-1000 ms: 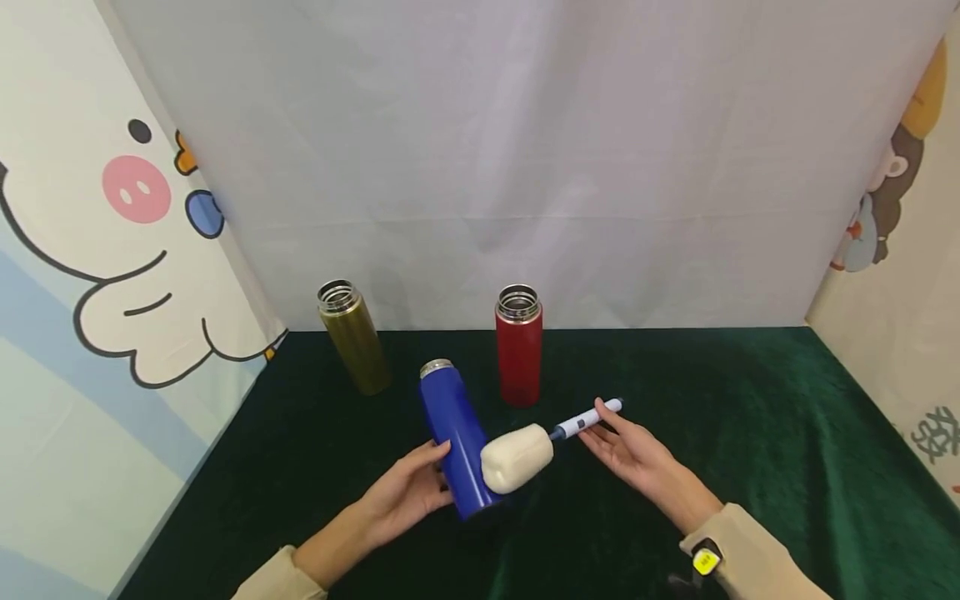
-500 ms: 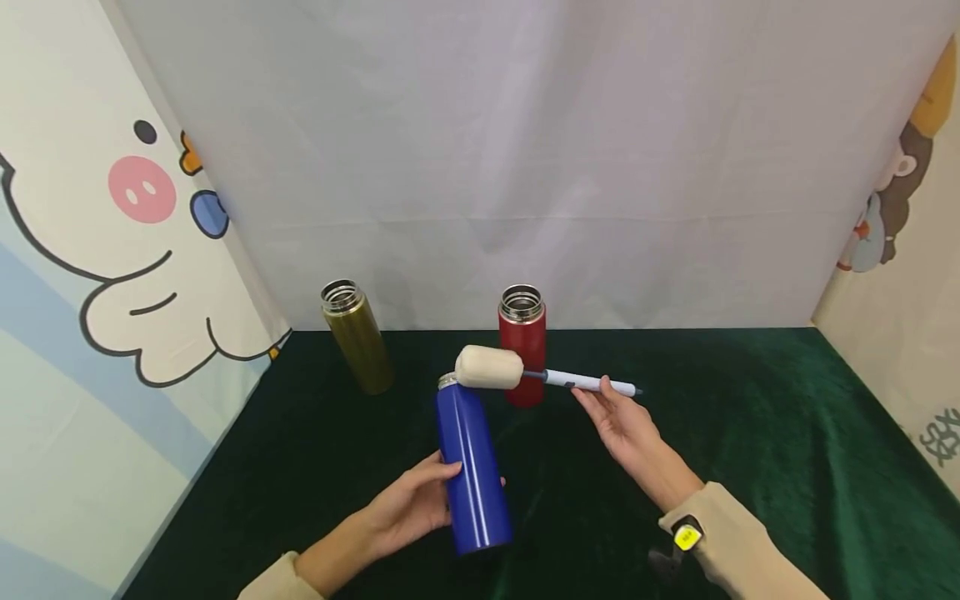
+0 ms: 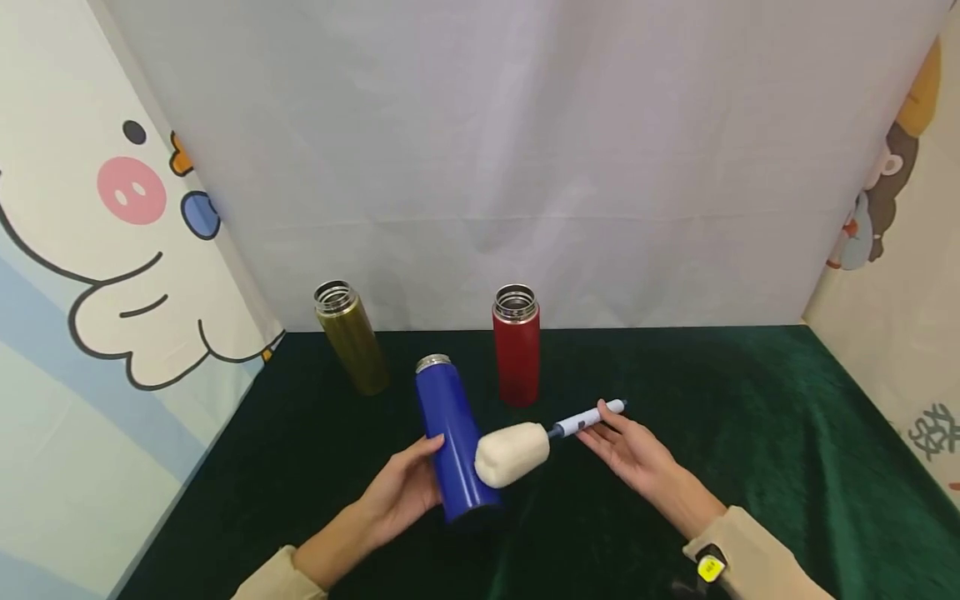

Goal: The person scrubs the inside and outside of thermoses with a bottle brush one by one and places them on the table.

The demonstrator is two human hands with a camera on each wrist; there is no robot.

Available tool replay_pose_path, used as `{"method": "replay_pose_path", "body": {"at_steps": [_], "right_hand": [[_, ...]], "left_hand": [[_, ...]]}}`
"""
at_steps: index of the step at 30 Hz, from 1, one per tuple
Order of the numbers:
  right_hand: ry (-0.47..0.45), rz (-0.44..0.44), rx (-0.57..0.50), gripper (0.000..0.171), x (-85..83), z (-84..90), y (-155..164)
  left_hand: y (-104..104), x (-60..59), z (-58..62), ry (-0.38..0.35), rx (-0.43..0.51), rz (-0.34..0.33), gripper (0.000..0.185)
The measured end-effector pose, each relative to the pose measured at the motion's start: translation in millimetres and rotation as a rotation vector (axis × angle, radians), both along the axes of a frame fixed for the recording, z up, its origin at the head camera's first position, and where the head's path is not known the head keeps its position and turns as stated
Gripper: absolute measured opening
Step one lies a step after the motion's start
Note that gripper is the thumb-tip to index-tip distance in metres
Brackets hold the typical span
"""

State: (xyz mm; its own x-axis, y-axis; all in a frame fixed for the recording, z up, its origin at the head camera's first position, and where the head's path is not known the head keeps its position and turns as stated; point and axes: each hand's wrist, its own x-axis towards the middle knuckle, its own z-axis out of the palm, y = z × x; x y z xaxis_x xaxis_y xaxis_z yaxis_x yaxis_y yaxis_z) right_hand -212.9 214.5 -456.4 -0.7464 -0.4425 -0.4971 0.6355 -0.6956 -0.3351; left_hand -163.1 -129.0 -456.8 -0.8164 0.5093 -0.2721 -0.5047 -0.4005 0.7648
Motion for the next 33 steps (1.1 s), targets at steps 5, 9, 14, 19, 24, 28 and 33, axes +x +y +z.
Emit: {"method": "replay_pose_path", "body": {"at_steps": [5,9,14,19,24,28,33], "right_hand": [[0.040,0.018,0.043,0.023,2.7,-3.1,9],[0.163,0.042,0.170,0.012,2.8,-6.5,14],[0.318,0.076,0.364,0.021,1.6,-12.6,14],[0.392,0.102,0.515,0.060,2.9,-14.6,5],[0.415,0.092,0.560,0.070,7.4,-11.9,-7],[0.401,0.074,0.550,0.059,10.8,-9.5,-10],[0.343,0.086,0.496,0.063,13.8,-10.4,-8]], "left_hand": [[-4,-2.7,2.4,-0.027,0.013,0.025,0.071],[-5,-4.8,4.7,-0.064,0.053,0.044,0.077],[-3,-6.2,5.4,-0.063,0.079,0.084,0.077],[2,-5.5,5.7,-0.031,0.092,0.116,0.076],[4,-6.3,6.5,-0.004,0.093,0.154,0.077],[3,-5.8,5.5,0.012,0.062,0.186,0.077],[0,-6.9,2.5,0.030,0.036,0.205,0.077]]}}
